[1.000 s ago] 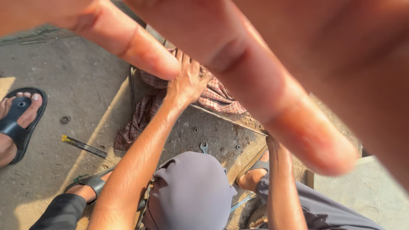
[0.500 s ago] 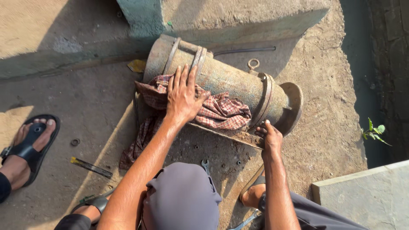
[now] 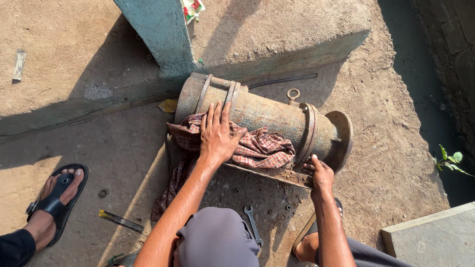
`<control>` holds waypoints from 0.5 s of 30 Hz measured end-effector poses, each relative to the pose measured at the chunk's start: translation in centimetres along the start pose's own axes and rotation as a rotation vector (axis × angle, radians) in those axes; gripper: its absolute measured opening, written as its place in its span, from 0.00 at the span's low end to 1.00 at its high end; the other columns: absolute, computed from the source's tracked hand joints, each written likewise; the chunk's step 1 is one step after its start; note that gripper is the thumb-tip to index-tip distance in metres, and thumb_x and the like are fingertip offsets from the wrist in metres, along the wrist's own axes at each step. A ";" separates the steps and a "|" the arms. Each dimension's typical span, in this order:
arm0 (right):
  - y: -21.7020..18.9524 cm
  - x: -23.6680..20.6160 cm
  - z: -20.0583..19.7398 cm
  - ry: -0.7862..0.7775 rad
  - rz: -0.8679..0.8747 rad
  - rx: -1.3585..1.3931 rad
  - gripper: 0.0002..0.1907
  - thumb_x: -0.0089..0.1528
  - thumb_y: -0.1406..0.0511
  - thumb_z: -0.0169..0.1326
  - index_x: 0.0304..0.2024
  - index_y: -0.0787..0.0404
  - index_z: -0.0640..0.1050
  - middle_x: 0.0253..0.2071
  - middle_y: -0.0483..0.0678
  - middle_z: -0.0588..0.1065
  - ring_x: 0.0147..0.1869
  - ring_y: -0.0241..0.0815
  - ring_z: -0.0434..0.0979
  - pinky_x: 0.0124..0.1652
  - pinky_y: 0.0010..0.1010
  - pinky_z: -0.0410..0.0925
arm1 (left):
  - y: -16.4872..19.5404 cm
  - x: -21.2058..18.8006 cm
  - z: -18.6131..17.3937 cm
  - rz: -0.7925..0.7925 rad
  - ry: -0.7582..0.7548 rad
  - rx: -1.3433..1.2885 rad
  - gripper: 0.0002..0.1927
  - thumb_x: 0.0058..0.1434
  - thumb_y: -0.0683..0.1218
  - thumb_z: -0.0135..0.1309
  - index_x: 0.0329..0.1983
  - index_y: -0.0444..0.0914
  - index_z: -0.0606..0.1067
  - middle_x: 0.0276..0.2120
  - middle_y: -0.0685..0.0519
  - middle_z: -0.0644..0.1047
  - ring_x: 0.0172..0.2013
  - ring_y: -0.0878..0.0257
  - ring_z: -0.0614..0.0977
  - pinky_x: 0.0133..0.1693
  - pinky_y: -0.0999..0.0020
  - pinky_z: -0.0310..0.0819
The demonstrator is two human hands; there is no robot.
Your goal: The person uses a wrench and a hammer to disassemble and reassemble metal parts on a cylindrical mechanical component while working on the ground.
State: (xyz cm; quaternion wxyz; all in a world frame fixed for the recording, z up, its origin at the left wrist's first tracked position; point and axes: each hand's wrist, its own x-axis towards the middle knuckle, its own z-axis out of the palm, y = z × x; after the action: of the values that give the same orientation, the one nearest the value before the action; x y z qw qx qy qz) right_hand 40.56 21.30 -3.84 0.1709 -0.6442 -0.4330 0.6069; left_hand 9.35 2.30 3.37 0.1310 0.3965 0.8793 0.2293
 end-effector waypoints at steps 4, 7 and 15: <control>0.3 0.7 -0.3 0.028 0.024 -0.029 0.19 0.67 0.54 0.56 0.47 0.64 0.79 0.33 0.48 0.80 0.32 0.35 0.80 0.27 0.26 0.67 | 0.1 0.0 -0.1 0.004 0.007 -0.007 0.50 0.64 0.70 0.51 0.78 0.41 0.47 0.76 0.39 0.50 0.76 0.43 0.48 0.72 0.43 0.35; 0.7 1.1 -0.6 0.037 0.022 -0.030 0.20 0.67 0.54 0.56 0.48 0.65 0.79 0.34 0.48 0.80 0.32 0.36 0.80 0.28 0.28 0.67 | 0.3 -0.1 -0.2 0.016 0.008 -0.009 0.50 0.63 0.69 0.51 0.78 0.40 0.47 0.75 0.38 0.50 0.75 0.42 0.48 0.72 0.42 0.35; 0.7 1.1 -0.3 0.021 0.009 -0.024 0.21 0.67 0.53 0.56 0.50 0.65 0.79 0.34 0.49 0.80 0.33 0.37 0.79 0.29 0.28 0.67 | 0.1 0.2 -0.1 0.001 -0.009 -0.015 0.49 0.64 0.68 0.52 0.78 0.40 0.47 0.76 0.38 0.49 0.75 0.42 0.47 0.72 0.42 0.34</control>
State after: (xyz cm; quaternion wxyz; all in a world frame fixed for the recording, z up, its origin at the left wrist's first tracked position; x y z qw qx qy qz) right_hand 40.98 21.85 -4.99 0.1649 -0.6546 -0.4354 0.5955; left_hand 9.22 2.47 3.52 0.1378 0.3971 0.8766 0.2342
